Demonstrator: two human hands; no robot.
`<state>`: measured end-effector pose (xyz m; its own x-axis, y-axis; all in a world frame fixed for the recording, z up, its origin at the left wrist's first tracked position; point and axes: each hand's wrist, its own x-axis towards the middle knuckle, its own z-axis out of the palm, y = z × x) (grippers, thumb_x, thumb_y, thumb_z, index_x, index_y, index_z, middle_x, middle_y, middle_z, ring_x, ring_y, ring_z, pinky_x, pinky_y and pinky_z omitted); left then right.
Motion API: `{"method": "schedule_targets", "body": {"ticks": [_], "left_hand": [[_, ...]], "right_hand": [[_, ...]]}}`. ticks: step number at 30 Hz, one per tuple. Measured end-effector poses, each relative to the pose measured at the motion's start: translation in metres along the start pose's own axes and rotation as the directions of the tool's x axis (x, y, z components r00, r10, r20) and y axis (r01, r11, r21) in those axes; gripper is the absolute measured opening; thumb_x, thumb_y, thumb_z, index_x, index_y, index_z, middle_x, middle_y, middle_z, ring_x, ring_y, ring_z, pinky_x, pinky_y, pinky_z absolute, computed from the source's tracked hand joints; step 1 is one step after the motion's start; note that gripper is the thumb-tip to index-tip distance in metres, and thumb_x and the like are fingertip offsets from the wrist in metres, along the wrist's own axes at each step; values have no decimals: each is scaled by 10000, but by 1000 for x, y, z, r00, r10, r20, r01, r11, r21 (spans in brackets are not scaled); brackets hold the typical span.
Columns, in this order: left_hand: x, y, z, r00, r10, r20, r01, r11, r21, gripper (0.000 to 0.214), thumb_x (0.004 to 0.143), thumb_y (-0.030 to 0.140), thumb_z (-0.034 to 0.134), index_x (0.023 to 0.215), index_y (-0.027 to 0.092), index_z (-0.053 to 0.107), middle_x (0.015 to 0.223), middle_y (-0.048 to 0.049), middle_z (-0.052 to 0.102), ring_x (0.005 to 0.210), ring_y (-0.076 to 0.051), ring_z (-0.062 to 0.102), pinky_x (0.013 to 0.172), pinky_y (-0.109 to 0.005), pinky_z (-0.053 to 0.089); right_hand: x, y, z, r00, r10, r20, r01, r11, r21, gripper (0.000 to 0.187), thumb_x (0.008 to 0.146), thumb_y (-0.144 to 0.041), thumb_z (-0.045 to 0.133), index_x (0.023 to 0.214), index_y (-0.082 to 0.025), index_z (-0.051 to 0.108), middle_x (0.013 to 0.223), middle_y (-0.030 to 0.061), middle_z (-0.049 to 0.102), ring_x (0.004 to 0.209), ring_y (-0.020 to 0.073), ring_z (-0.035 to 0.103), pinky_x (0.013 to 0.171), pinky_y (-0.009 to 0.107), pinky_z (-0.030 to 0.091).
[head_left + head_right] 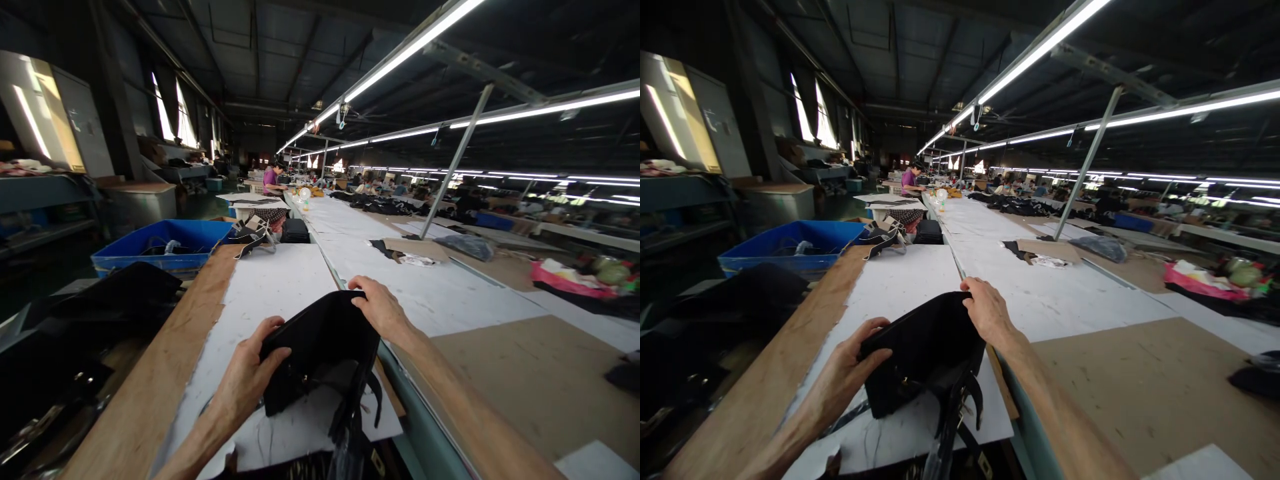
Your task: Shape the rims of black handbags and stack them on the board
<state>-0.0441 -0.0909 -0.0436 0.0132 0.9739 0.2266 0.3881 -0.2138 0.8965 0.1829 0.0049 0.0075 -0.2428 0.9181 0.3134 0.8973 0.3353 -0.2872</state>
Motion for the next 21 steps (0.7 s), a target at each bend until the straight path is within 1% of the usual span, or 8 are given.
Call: {"method": "schedule_targets", "body": {"ticks": [2, 5, 9, 14, 16, 19, 21], "left_hand": [[1, -1, 0, 1000, 2, 7, -2, 1000, -1, 308, 773, 302, 479, 1069, 222, 457, 957, -2, 614, 829, -160, 546, 697, -222, 412], [2, -2, 0, 1000, 8, 15, -8, 1000, -3, 302, 769, 279, 477, 1065, 221, 463, 960, 2, 614, 843, -161, 549, 718, -225, 413], [2, -3, 1, 1000, 12, -21, -12, 1000, 4, 277, 772, 268, 463, 1045, 222, 476, 928, 8, 616, 827, -159, 553, 723, -229, 411], [2, -6, 2, 998, 34, -46, -35, 999, -6, 265, 767, 266, 476, 1029, 223, 488, 921, 5, 612, 843, -161, 548, 725, -231, 412], [4, -7, 2, 998, 15, -67, -16, 1000, -6, 252, 774, 285, 470, 1015, 215, 494, 846, 9, 612, 750, -145, 549, 661, -225, 414], [7, -8, 2, 994, -64, -94, 64, 998, 0, 247, 790, 326, 443, 999, 203, 492, 687, 30, 576, 555, -109, 495, 517, -208, 375], [9, -7, 2, 991, -97, -93, 96, 995, -6, 246, 791, 334, 439, 990, 198, 488, 655, 36, 560, 513, -99, 473, 478, -202, 348]], "right_hand": [[0, -1, 2, 1000, 18, 2, -18, 1000, 15, 195, 718, -139, 489, 883, -240, 513, 932, -28, 573, 852, 145, 488, 705, 255, 319], [1, -3, 8, 999, -32, -21, 32, 999, -11, 167, 702, -128, 503, 836, -228, 512, 895, -28, 565, 837, 142, 477, 711, 255, 313], [3, -4, 14, 997, -78, -27, 77, 995, -61, 93, 698, -126, 517, 745, -206, 507, 862, -19, 561, 835, 141, 467, 722, 251, 312], [4, -6, 14, 995, -98, -8, 97, 993, -62, 70, 711, -163, 528, 756, -216, 543, 871, -20, 576, 832, 144, 477, 723, 255, 318], [3, -6, 13, 994, -105, 15, 106, 993, -58, 59, 714, -170, 525, 724, -216, 561, 860, -19, 587, 836, 146, 483, 735, 259, 316], [1, -3, 11, 989, -134, 57, 135, 991, -22, 77, 699, -163, 523, 658, -210, 568, 895, -23, 594, 857, 144, 489, 742, 258, 313], [0, 3, 8, 985, -150, 85, 149, 989, 16, 84, 681, -152, 517, 633, -206, 560, 931, -30, 590, 851, 139, 494, 725, 254, 316]]}}
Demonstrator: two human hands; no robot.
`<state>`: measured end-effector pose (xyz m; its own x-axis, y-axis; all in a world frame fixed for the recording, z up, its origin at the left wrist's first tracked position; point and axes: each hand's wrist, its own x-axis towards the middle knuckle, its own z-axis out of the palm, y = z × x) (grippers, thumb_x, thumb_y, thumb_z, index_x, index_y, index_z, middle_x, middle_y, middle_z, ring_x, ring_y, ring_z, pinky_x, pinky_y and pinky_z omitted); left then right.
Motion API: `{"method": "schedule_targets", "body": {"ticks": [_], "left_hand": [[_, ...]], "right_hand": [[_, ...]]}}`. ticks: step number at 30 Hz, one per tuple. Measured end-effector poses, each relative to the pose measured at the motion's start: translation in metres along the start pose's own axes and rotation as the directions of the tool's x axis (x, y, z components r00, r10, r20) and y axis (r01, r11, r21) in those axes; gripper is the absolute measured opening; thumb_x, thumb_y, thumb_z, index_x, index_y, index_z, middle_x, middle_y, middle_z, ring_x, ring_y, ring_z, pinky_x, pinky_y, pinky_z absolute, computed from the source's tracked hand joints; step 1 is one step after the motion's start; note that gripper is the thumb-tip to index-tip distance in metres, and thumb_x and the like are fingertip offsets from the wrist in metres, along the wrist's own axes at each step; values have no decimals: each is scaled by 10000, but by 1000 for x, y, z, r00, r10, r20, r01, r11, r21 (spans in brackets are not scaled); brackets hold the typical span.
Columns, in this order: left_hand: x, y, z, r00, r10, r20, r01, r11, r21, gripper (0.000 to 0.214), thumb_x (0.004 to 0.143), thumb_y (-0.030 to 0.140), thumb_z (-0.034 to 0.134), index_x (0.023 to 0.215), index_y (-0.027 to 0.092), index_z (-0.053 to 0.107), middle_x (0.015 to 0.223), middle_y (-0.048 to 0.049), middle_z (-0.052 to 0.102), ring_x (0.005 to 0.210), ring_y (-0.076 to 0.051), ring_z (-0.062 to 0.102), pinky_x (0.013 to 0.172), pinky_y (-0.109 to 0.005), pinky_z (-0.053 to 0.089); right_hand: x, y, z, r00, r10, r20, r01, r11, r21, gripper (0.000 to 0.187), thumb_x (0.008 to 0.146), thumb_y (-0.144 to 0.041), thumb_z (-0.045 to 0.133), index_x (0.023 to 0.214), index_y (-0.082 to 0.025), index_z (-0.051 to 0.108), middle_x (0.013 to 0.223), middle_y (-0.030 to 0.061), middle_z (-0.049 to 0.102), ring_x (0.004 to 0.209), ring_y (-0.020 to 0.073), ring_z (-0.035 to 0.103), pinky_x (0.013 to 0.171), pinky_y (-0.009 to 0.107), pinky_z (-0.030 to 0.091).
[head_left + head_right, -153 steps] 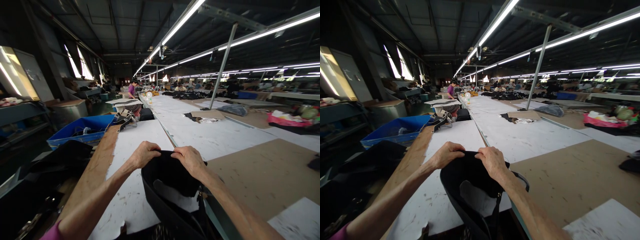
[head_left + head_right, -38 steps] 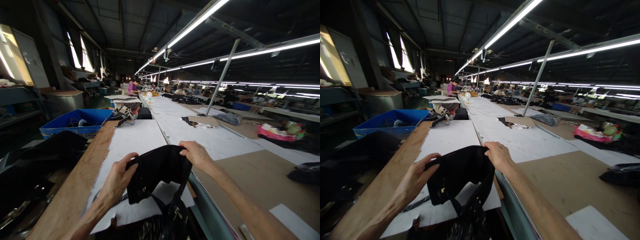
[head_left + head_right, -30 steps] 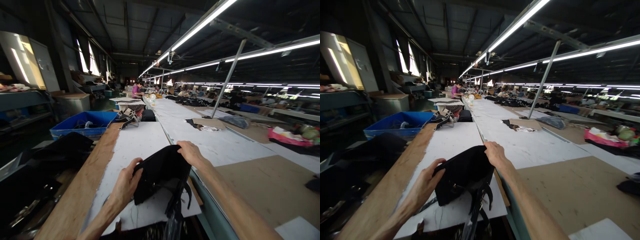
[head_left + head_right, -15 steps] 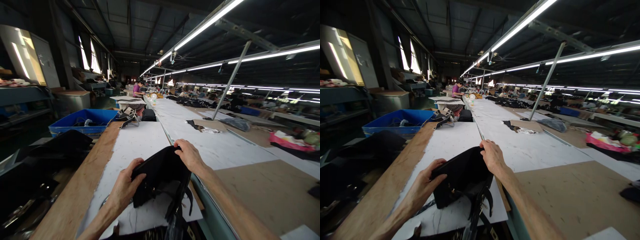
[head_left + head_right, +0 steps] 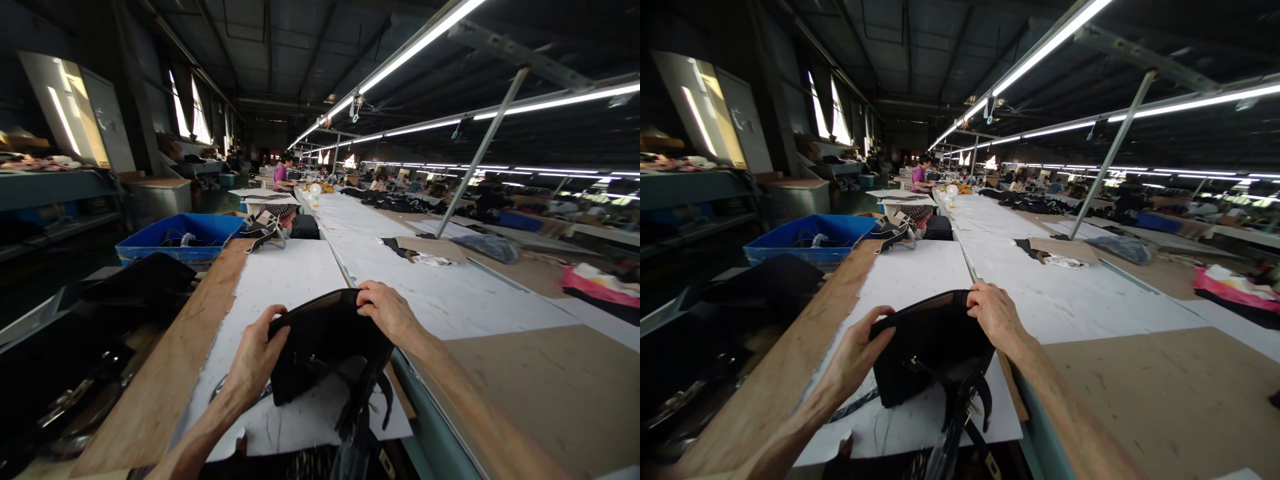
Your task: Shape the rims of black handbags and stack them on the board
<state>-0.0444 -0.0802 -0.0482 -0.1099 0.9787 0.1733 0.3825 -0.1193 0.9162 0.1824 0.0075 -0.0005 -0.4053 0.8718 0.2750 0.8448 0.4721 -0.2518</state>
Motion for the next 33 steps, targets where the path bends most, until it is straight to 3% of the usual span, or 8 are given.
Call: {"method": "schedule_targets", "body": {"ticks": [5, 9, 15, 21, 26, 33], "left_hand": [[-1, 1, -2, 999, 36, 26, -35, 999, -34, 239, 787, 312, 452, 993, 200, 495, 708, 26, 581, 582, -109, 501, 522, -202, 365], [-3, -2, -5, 996, 93, -7, -94, 993, -70, 248, 767, 315, 493, 971, 181, 536, 827, -7, 601, 729, -140, 528, 639, -219, 404], [0, -11, -3, 993, 90, -80, -98, 989, -112, 265, 729, 347, 558, 931, 177, 576, 842, -13, 605, 797, -162, 530, 717, -242, 412], [3, -17, -2, 993, 55, -102, -70, 987, -142, 299, 717, 363, 574, 944, 169, 597, 844, -22, 618, 760, -152, 534, 683, -235, 419], [4, -5, -4, 992, 71, -108, -73, 997, -19, 311, 728, 407, 556, 918, 174, 634, 798, -17, 638, 674, -137, 523, 641, -237, 414], [8, 10, -6, 960, 281, -7, -265, 912, 314, 217, 774, 314, 514, 904, 216, 658, 769, -8, 651, 673, -144, 559, 628, -242, 395]], "right_hand": [[-1, 15, -5, 998, -30, 55, 19, 980, 196, 100, 693, -198, 477, 620, -199, 545, 908, -21, 584, 830, 135, 514, 735, 242, 335], [4, 18, -3, 1000, -14, 22, 8, 965, 261, 158, 712, -262, 460, 588, -192, 527, 834, -11, 592, 805, 139, 525, 727, 236, 345], [9, 13, 2, 983, 180, 35, -182, 980, 77, 184, 693, -339, 486, 576, -207, 541, 656, -20, 584, 621, 135, 500, 575, 240, 324], [11, 4, 5, 953, 302, -17, -303, 951, -65, 163, 690, -353, 503, 598, -234, 564, 612, -23, 567, 600, 140, 477, 514, 239, 277], [10, 2, 6, 950, 310, -27, -311, 947, -73, 155, 702, -344, 511, 610, -236, 575, 645, -19, 579, 626, 140, 483, 525, 236, 276], [7, 5, 5, 950, 304, -63, -308, 950, -58, 147, 719, -331, 523, 634, -234, 594, 660, -16, 597, 646, 136, 497, 539, 233, 274]]}}
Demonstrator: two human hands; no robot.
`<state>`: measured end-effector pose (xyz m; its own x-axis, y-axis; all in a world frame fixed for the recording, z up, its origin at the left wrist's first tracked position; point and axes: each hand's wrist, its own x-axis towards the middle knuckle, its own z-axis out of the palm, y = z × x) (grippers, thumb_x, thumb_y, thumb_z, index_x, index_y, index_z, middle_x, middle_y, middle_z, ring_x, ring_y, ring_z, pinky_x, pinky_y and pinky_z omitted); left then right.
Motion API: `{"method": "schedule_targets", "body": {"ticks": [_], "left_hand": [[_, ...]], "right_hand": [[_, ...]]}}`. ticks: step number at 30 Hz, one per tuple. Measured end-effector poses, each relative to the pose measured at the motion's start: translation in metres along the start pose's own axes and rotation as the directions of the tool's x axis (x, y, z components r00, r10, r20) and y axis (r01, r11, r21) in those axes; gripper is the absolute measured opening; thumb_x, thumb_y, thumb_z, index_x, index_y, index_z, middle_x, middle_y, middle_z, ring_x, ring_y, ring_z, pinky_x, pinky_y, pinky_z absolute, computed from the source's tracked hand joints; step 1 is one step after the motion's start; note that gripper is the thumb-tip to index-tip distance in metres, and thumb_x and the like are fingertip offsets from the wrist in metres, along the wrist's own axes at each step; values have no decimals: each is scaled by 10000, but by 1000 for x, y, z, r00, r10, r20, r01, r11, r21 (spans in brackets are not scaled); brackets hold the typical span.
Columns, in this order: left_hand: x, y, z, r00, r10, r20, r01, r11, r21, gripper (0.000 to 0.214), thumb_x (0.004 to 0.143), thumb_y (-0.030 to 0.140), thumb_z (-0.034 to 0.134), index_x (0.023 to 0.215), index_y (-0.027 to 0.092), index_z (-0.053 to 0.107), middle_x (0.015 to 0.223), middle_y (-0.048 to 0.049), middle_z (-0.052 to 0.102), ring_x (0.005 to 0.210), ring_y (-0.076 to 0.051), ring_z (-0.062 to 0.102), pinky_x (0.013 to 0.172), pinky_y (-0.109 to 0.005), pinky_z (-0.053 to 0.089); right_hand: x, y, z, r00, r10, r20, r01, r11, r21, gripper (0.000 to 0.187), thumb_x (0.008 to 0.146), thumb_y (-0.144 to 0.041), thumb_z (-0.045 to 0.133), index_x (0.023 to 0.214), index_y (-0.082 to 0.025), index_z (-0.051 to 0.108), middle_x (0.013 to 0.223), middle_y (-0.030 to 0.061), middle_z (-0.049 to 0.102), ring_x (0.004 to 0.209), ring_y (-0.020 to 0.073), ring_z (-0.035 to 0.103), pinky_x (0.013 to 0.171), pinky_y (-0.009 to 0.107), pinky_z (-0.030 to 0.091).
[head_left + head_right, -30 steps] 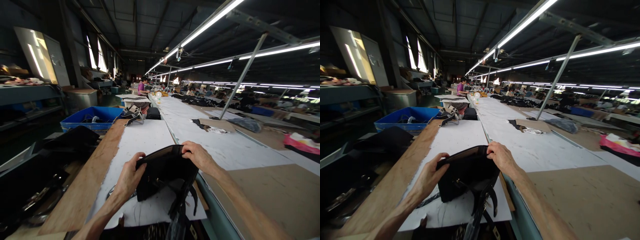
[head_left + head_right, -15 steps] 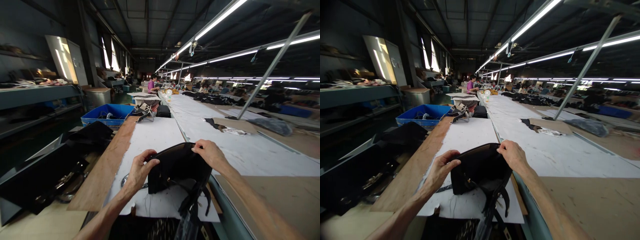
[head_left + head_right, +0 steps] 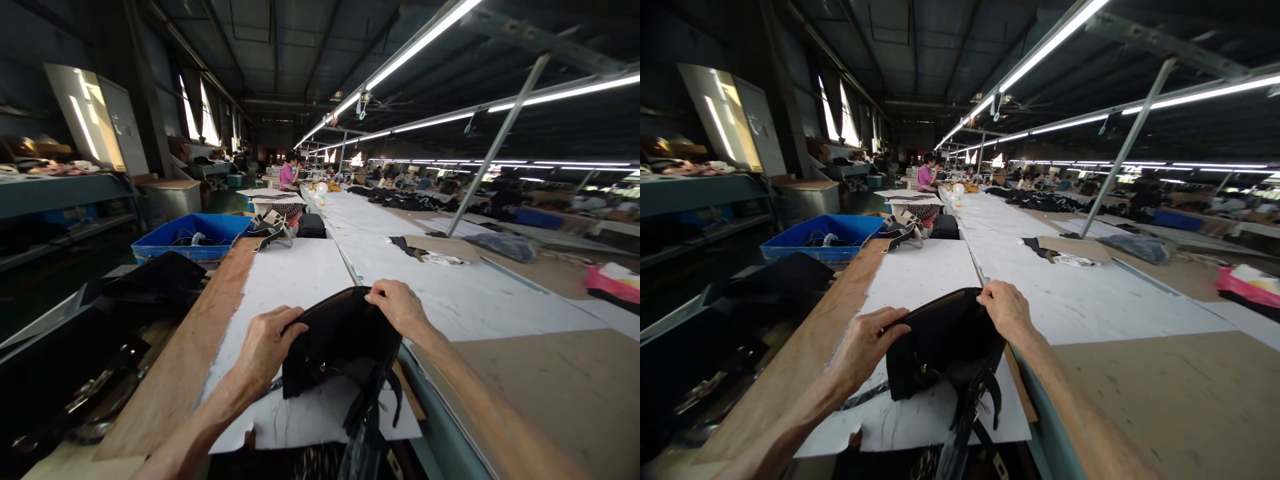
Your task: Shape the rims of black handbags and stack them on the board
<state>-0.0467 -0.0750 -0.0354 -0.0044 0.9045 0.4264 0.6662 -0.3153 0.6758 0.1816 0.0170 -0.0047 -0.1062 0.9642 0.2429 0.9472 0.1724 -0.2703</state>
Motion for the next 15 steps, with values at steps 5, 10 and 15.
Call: {"method": "schedule_targets", "body": {"ticks": [5, 10, 15], "left_hand": [[5, 2, 2, 998, -51, -45, 54, 995, 85, 176, 759, 243, 505, 852, 209, 650, 828, -15, 658, 781, -165, 578, 714, -263, 409], [8, 11, 2, 996, -89, -19, 91, 963, 255, 169, 776, 225, 477, 862, 227, 621, 839, 3, 657, 805, -157, 579, 698, -251, 404], [18, 25, 5, 990, -83, 118, 7, 843, 538, 159, 811, 280, 445, 849, 227, 591, 823, -20, 646, 805, -196, 593, 644, -274, 403]], "right_hand": [[-2, 0, 1, 997, -43, -62, 37, 995, -96, 205, 745, -356, 512, 605, -219, 573, 628, -9, 591, 646, 136, 504, 545, 235, 268], [-3, -4, 0, 994, -71, -82, 54, 981, -185, 228, 766, -359, 492, 610, -214, 574, 642, 2, 605, 669, 146, 524, 553, 246, 266], [-2, -7, -1, 997, -45, -67, 30, 978, -206, 228, 767, -360, 483, 617, -219, 580, 664, 9, 611, 684, 158, 538, 546, 256, 262]]}}
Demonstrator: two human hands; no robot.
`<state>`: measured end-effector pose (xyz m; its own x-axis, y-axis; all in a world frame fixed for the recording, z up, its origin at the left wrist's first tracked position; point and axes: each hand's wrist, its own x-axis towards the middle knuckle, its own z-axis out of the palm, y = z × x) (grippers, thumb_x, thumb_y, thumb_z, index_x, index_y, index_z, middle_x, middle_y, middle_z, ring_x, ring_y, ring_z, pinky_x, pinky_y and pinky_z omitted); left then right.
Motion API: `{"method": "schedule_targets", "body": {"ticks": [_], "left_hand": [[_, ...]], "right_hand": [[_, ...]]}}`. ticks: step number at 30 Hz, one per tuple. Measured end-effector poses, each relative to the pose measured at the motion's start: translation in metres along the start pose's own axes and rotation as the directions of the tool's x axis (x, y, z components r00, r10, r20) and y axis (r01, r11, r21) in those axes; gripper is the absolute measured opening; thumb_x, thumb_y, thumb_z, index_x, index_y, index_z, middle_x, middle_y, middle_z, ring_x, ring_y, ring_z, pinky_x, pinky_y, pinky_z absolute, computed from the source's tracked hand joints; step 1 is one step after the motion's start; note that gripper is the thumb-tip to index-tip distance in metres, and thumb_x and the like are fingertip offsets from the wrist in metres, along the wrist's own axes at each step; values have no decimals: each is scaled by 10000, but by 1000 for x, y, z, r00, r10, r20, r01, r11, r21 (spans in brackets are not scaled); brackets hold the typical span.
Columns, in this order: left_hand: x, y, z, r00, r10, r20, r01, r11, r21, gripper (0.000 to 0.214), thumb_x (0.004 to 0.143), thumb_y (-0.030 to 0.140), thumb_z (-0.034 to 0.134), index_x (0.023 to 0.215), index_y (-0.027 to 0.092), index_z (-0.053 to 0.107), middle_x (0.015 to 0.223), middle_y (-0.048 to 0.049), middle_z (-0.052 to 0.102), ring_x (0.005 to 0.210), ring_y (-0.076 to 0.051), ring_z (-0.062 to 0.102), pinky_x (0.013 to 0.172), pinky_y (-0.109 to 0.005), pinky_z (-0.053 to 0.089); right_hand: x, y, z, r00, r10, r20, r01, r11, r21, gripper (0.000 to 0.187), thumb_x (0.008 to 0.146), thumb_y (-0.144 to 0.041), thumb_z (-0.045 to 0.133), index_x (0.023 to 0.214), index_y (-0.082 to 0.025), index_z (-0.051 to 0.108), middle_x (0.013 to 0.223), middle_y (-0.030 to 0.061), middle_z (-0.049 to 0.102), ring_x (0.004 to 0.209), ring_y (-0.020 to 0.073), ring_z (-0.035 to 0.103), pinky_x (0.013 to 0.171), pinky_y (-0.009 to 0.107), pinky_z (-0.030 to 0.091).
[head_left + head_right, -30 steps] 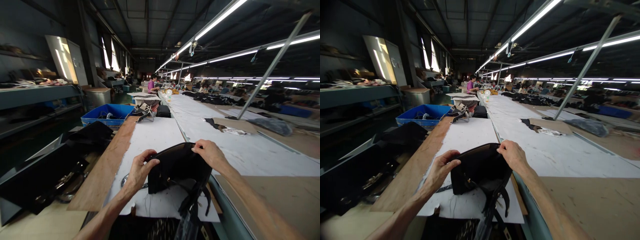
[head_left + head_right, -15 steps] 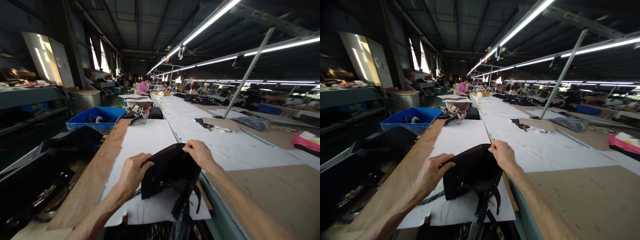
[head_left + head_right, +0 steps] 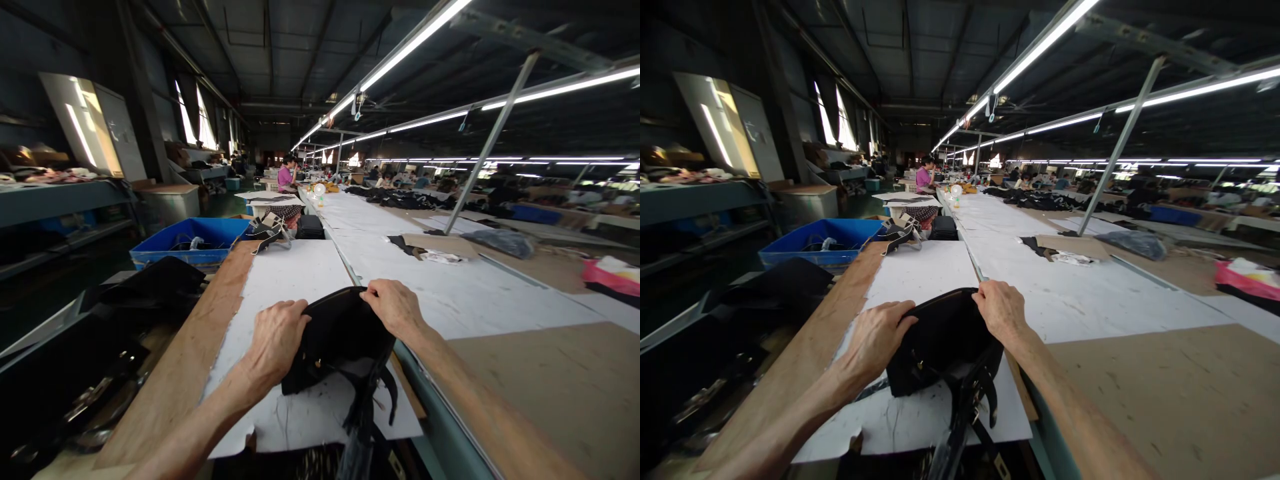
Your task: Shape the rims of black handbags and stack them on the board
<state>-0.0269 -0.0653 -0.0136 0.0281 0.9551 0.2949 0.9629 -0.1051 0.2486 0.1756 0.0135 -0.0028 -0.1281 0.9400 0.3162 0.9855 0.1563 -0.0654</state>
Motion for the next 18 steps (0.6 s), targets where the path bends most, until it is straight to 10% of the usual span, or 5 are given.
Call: {"method": "schedule_targets", "body": {"ticks": [13, 18], "left_hand": [[37, 17, 23, 962, 261, 82, -272, 946, 177, 163, 819, 249, 411, 852, 144, 532, 815, -101, 623, 756, -258, 596, 613, -341, 428], [41, 17, 20, 975, 196, 105, -209, 969, 131, 213, 832, 288, 392, 783, 179, 567, 774, -88, 649, 751, -261, 611, 602, -333, 416]], "right_hand": [[0, -4, -5, 998, 46, 32, -45, 998, -32, 247, 771, -392, 486, 633, -214, 587, 706, 29, 621, 717, 181, 565, 539, 266, 267], [0, -4, -4, 998, 57, 32, -57, 998, -7, 244, 764, -399, 490, 630, -220, 587, 703, 20, 616, 698, 170, 558, 529, 262, 257]]}}
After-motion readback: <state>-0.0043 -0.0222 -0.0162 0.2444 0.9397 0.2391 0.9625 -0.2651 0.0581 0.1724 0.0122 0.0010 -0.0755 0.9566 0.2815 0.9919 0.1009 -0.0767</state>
